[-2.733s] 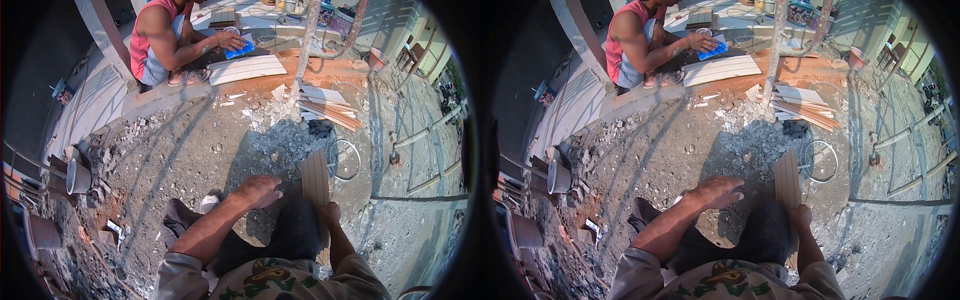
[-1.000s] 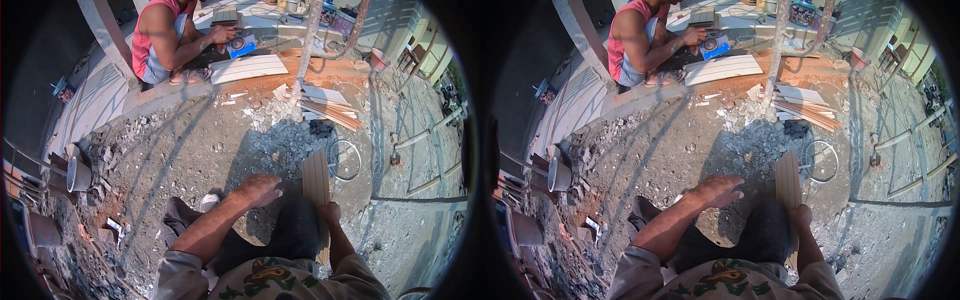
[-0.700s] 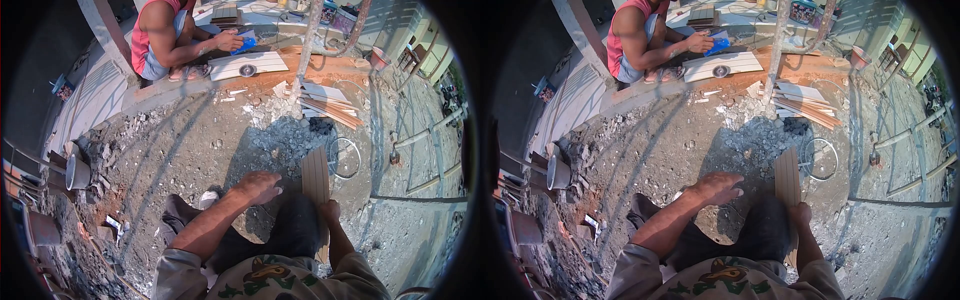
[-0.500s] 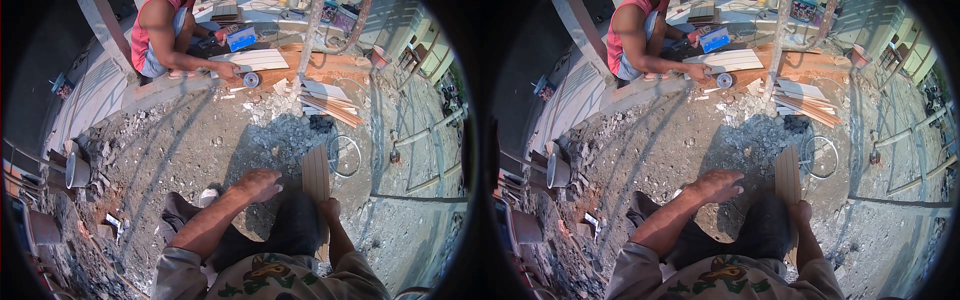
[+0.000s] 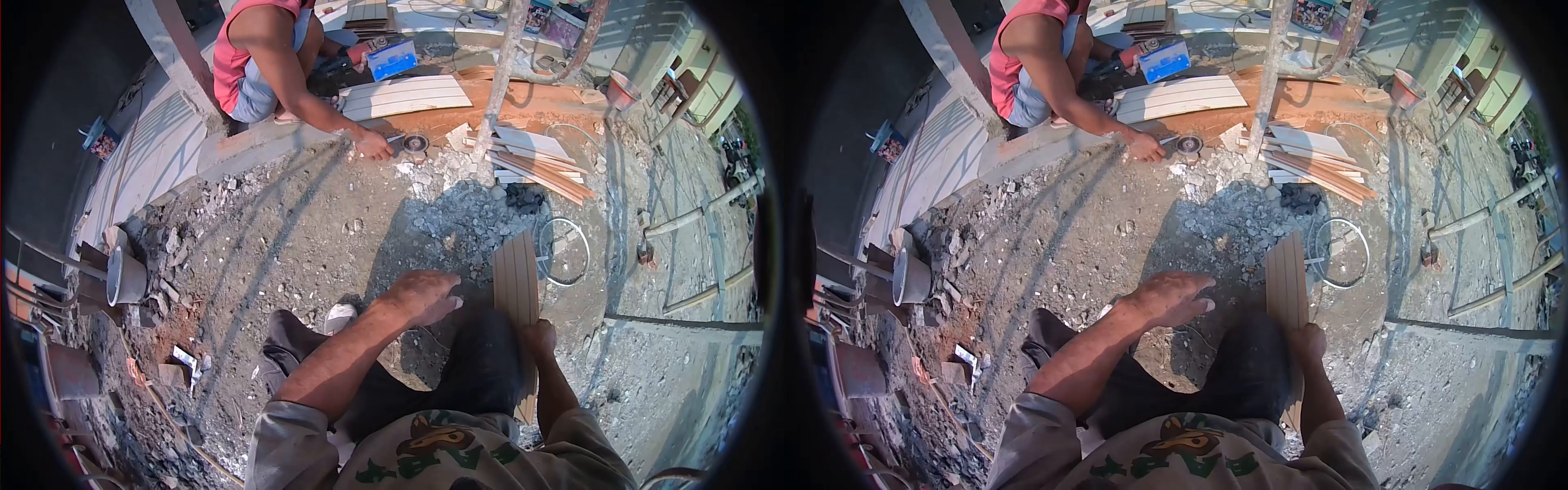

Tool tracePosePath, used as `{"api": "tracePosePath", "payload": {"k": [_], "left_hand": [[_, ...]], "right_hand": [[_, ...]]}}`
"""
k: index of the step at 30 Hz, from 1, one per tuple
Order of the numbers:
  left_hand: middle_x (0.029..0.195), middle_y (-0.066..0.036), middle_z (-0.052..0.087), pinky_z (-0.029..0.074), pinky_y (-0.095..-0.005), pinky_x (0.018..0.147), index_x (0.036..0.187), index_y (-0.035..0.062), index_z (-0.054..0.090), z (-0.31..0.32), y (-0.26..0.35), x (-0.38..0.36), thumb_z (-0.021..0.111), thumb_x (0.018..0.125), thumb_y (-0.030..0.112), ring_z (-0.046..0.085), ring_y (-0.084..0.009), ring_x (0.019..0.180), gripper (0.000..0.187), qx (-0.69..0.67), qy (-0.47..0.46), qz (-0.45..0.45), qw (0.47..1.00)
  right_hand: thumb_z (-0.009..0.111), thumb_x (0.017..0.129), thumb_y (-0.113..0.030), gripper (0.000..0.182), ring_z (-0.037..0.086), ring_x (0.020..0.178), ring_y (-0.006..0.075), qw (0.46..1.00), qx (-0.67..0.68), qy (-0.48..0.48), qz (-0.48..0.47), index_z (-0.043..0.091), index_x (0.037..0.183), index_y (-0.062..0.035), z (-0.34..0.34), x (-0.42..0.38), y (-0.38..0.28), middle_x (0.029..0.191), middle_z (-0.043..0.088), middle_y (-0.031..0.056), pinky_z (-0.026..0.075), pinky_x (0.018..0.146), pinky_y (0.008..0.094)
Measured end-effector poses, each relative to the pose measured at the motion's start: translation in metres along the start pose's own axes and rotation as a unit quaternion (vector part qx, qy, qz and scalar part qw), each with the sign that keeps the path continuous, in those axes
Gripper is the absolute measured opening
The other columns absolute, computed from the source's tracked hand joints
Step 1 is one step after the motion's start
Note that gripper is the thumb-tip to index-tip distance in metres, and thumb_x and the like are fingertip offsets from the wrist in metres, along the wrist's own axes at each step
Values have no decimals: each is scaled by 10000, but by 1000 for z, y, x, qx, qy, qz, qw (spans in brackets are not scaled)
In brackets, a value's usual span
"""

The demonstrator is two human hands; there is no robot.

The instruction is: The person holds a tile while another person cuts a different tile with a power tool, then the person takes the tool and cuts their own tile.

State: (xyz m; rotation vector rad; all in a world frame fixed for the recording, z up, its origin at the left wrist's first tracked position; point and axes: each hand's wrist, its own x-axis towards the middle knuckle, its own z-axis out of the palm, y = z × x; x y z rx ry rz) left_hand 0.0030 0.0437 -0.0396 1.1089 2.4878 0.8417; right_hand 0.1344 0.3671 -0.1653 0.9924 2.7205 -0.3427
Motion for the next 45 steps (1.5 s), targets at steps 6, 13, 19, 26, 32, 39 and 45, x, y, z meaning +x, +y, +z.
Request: {"api": "tracePosePath", "payload": {"k": [6, 13, 19, 26, 32, 39, 45], "left_hand": [[986, -154, 652, 500, -381, 807, 1166, 26, 559, 0, 0, 0, 595, 845, 351, 634, -302, 866, 458, 14, 15, 17, 1000], [972, -149, 655, 505, -377, 787, 1158, 32, 568, -6, 4, 0, 604, 840, 354, 639, -283, 851, 454, 17, -13, -5, 1000], [966, -150, 654, 504, -380, 786, 1159, 30, 566, -2, 1, 0, 601, 844, 355, 639, -285, 847, 454, 12, 2, 5, 1000], [981, -157, 651, 498, -389, 800, 1168, 28, 559, -9, 6, 0, 588, 855, 356, 636, -298, 872, 454, 15, -24, -11, 1000], [1033, -168, 643, 494, -384, 831, 1169, 28, 558, -1, -1, 0, 588, 852, 354, 631, -302, 924, 455, 15, 9, 15, 1000], [1067, -169, 637, 494, -388, 844, 1152, 27, 569, 4, -2, -1, 604, 840, 357, 627, -302, 952, 456, 12, 17, 1, 1000], [1048, -155, 646, 508, -386, 803, 1140, 36, 579, 6, -3, 1, 621, 830, 354, 639, -298, 888, 447, 30, 21, 6, 999]], "right_hand": [[574, 678, -238, 365, 633, 868, 416, 1000, 9, 1, 15, 665, 866, 62, -9, -5, -9, 887, 638, 289, 507, 797, 469], [575, 677, -229, 360, 631, 867, 421, 1000, 6, -4, 10, 663, 870, 61, -6, -3, -6, 881, 637, 290, 501, 803, 477], [575, 677, -229, 356, 630, 869, 420, 1000, 3, 3, 10, 661, 868, 59, -5, -4, -6, 883, 639, 285, 501, 804, 477], [577, 676, -225, 351, 631, 865, 416, 1000, 10, -3, 10, 661, 870, 55, -7, -4, -6, 886, 641, 278, 499, 801, 478], [575, 670, -214, 339, 630, 859, 420, 1000, 16, -4, 6, 663, 861, 51, -5, -3, -5, 873, 639, 282, 498, 796, 480], [570, 671, -213, 334, 630, 859, 424, 1000, 14, -8, 11, 664, 854, 50, -7, -4, -7, 872, 640, 281, 500, 796, 479], [563, 681, -225, 353, 628, 872, 420, 1000, 7, -6, 3, 658, 862, 64, -4, -2, -3, 892, 637, 285, 499, 804, 475]]}}
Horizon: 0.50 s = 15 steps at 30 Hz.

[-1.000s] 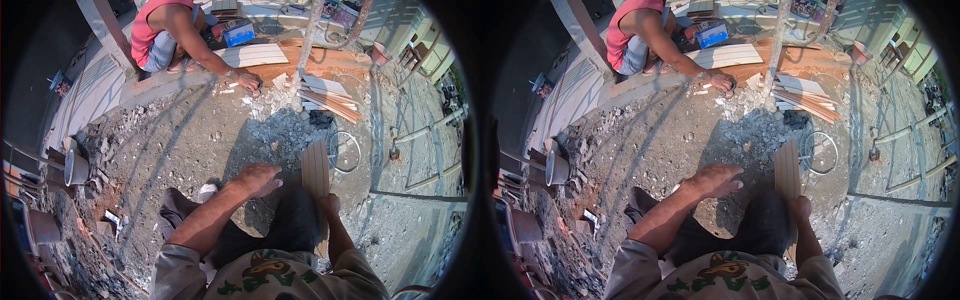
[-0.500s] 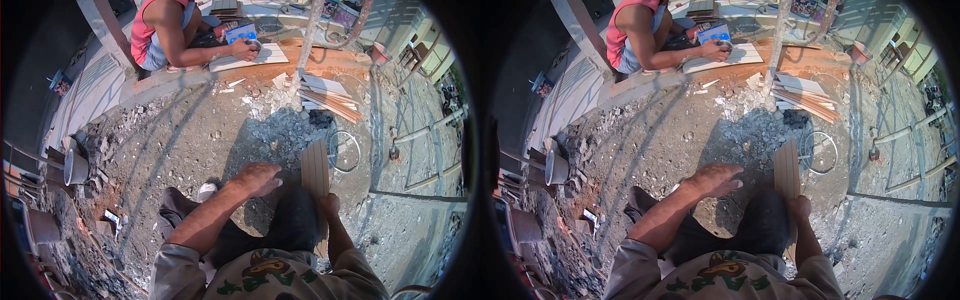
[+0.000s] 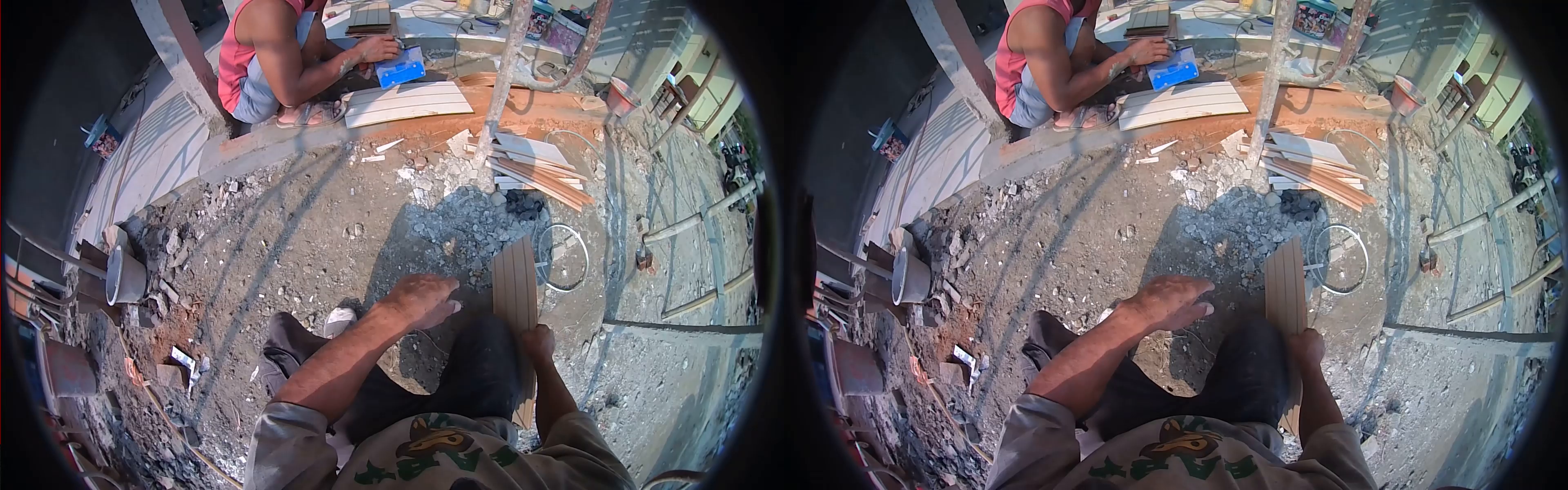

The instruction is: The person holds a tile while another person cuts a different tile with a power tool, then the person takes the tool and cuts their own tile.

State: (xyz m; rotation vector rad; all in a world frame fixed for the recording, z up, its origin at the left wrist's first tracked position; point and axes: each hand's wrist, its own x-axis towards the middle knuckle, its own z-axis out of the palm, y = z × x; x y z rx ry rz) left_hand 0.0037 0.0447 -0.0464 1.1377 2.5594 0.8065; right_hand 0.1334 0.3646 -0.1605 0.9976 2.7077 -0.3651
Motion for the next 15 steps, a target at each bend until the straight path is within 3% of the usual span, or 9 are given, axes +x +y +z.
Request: {"api": "tracePosePath", "payload": {"k": [6, 11, 15], "left_hand": [[1024, -148, 653, 519, -374, 762, 1130, 40, 585, 2, -1, 0, 622, 826, 351, 648, -285, 838, 437, -10, -3, -3, 1000], [938, -149, 660, 515, -379, 739, 1128, 35, 585, 14, -8, 0, 618, 827, 350, 644, -284, 812, 437, -16, 62, 31, 997], [895, -147, 657, 511, -386, 730, 1124, 31, 586, 5, -4, 0, 611, 832, 352, 640, -290, 802, 434, -21, 45, 23, 999]], "right_hand": [[562, 684, -239, 377, 626, 886, 418, 1000, 0, -8, 7, 656, 885, 67, -2, 0, -2, 907, 635, 287, 498, 809, 472], [565, 686, -254, 393, 627, 886, 415, 1000, -6, -10, 4, 656, 893, 68, 1, 3, 1, 911, 636, 284, 498, 812, 468], [567, 691, -261, 397, 629, 886, 413, 1000, -8, -15, 5, 656, 894, 68, -2, 1, -1, 911, 637, 282, 500, 808, 467]]}}
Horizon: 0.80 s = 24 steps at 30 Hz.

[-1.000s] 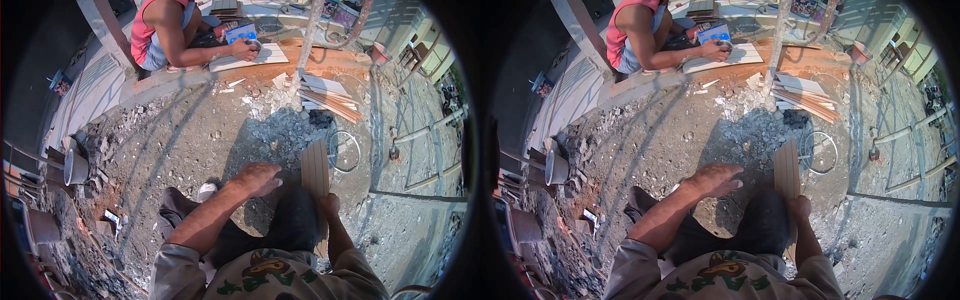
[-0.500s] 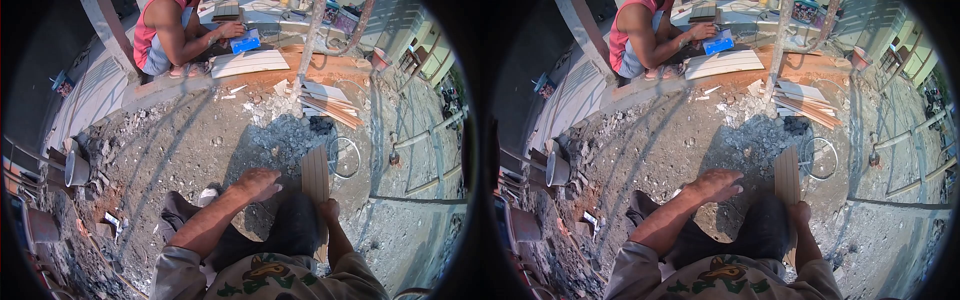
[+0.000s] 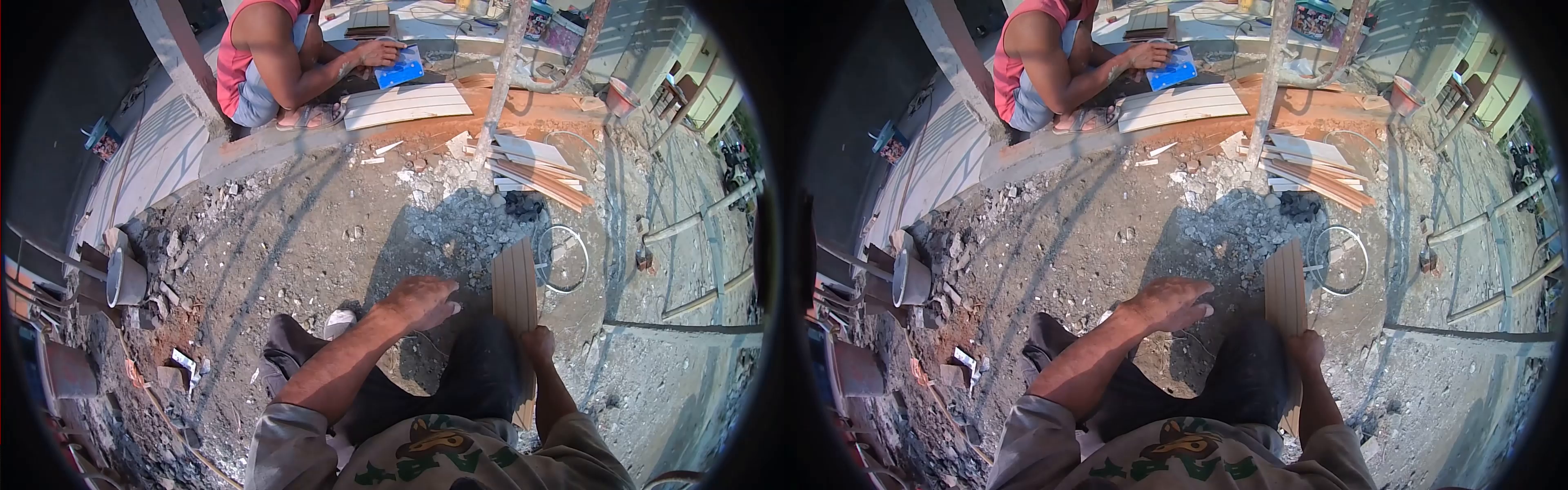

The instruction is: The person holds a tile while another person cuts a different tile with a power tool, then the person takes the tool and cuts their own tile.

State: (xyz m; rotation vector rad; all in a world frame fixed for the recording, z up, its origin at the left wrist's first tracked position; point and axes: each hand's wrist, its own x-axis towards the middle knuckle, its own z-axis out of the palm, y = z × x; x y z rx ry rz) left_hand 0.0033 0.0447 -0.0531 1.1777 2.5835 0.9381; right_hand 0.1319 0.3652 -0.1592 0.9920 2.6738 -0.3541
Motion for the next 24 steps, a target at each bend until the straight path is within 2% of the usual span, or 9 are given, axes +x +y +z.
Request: {"api": "tracePosePath", "payload": {"k": [2, 12, 18, 24], "left_hand": [[881, -148, 654, 508, -389, 723, 1125, 30, 585, -5, 2, 1, 607, 836, 353, 637, -295, 793, 433, 11, -27, -15, 999], [879, -141, 658, 508, -376, 729, 1146, 34, 574, 2, -3, 1, 587, 845, 363, 637, -285, 798, 446, 27, -12, 4, 1000], [871, -137, 659, 506, -379, 736, 1151, 29, 572, -6, 5, 2, 579, 847, 363, 637, -282, 793, 452, 8, -31, -23, 999], [986, -161, 656, 497, -382, 814, 1159, 23, 568, -9, 5, 4, 572, 852, 367, 636, -300, 901, 461, 19, -67, -38, 997]], "right_hand": [[568, 692, -263, 397, 629, 887, 412, 1000, 1, -1, 3, 656, 894, 68, 1, 1, 1, 910, 638, 281, 501, 806, 467], [575, 696, -264, 390, 630, 884, 411, 1000, -2, 5, 7, 661, 897, 58, 0, 0, 0, 902, 643, 270, 502, 805, 469], [571, 694, -255, 379, 630, 885, 411, 1000, 8, 7, 17, 665, 890, 56, -6, -4, -5, 904, 644, 271, 500, 811, 468], [571, 686, -247, 375, 630, 888, 410, 1000, 7, 13, 8, 667, 889, 53, -2, -2, -2, 907, 640, 278, 499, 815, 464]]}}
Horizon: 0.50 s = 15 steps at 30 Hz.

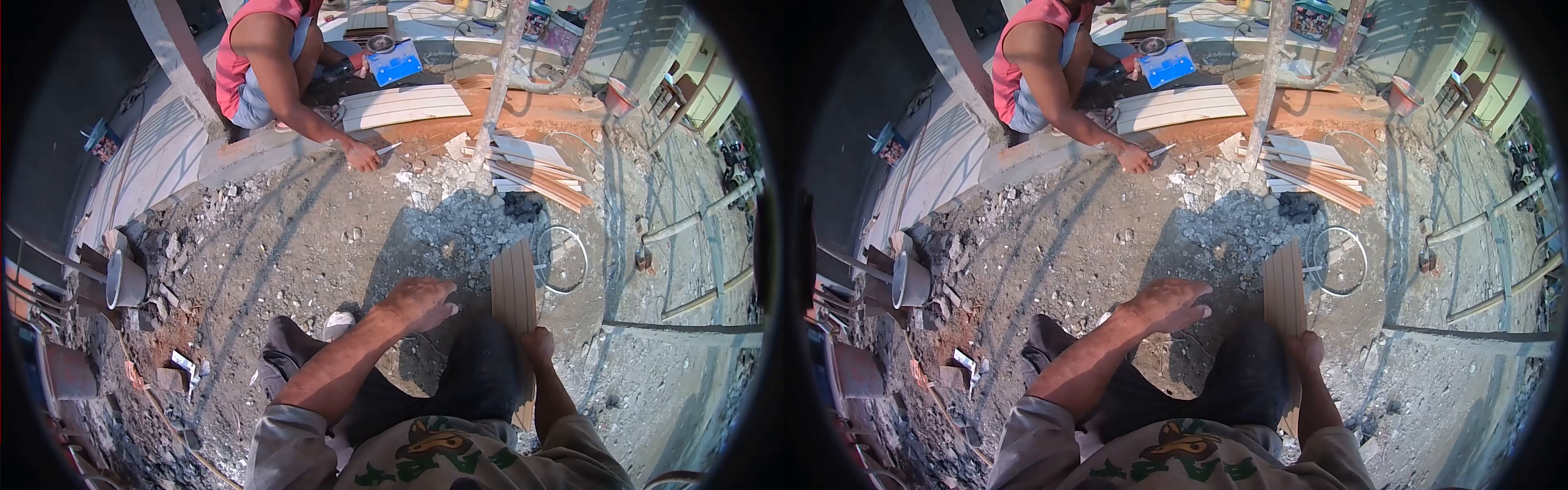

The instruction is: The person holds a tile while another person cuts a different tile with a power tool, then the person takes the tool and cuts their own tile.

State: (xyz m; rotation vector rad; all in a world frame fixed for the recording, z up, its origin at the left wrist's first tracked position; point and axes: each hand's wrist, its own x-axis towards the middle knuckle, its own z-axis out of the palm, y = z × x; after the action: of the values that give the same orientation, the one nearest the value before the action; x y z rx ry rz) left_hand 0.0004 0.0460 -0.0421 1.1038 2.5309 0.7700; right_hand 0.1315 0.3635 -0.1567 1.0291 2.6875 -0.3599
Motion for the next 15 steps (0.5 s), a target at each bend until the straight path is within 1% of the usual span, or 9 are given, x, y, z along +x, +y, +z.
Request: {"api": "tracePosePath", "payload": {"k": [2, 3, 4, 6, 8, 9, 11, 15], "left_hand": [[1035, -170, 646, 489, -384, 846, 1162, 21, 566, -4, 3, 0, 566, 856, 367, 627, -309, 953, 461, -7, -19, -10, 1000], [1035, -170, 646, 489, -384, 846, 1162, 21, 566, -3, 2, 0, 566, 856, 367, 627, -309, 953, 461, -7, -19, -10, 1000], [1027, -171, 647, 489, -385, 844, 1158, 20, 568, 0, 0, 0, 567, 856, 366, 626, -309, 950, 459, -7, -6, -3, 1000], [1019, -172, 648, 489, -386, 842, 1154, 20, 570, 3, -2, -1, 568, 855, 365, 626, -310, 948, 457, -8, 6, 3, 1000], [1004, -176, 649, 496, -382, 825, 1141, 18, 578, 5, -3, -1, 574, 852, 359, 633, -305, 924, 446, -5, 30, 20, 999], [1004, -176, 649, 496, -382, 825, 1141, 18, 578, 4, -2, -1, 574, 852, 359, 633, -305, 924, 446, -6, 30, 20, 999], [976, -175, 653, 504, -379, 798, 1143, 19, 576, -1, 2, -1, 579, 851, 351, 640, -303, 881, 442, -14, 2, 1, 1000], [937, -168, 658, 510, -381, 768, 1150, 18, 570, 1, -1, -1, 582, 851, 348, 643, -303, 837, 446, -11, 23, 25, 999]], "right_hand": [[571, 685, -248, 376, 630, 889, 410, 1000, 0, 0, 0, 667, 888, 54, 0, 1, 1, 907, 640, 279, 499, 815, 464], [581, 679, -248, 384, 622, 903, 416, 1000, 12, -10, 7, 657, 890, 64, -3, 0, -1, 920, 635, 287, 496, 821, 466], [592, 674, -249, 394, 615, 917, 423, 999, 23, -19, 14, 647, 892, 75, -5, -1, -2, 933, 630, 294, 493, 827, 468], [585, 677, -250, 390, 622, 902, 418, 1000, 15, -14, 11, 655, 896, 66, -5, -3, -4, 918, 635, 286, 495, 821, 467], [579, 681, -250, 386, 629, 887, 412, 1000, 7, -9, 7, 662, 899, 57, -5, -3, -4, 903, 640, 278, 497, 815, 465], [581, 681, -252, 386, 628, 890, 411, 1000, 7, -8, 9, 662, 899, 56, -3, -2, -3, 905, 640, 279, 497, 814, 465], [582, 682, -254, 386, 628, 893, 410, 1000, 7, -6, 10, 662, 898, 55, -2, -2, -2, 906, 639, 279, 497, 814, 465], [586, 686, -268, 394, 627, 899, 407, 1000, 1, -8, 4, 660, 897, 57, -1, 0, 0, 915, 639, 276, 498, 814, 466]]}}
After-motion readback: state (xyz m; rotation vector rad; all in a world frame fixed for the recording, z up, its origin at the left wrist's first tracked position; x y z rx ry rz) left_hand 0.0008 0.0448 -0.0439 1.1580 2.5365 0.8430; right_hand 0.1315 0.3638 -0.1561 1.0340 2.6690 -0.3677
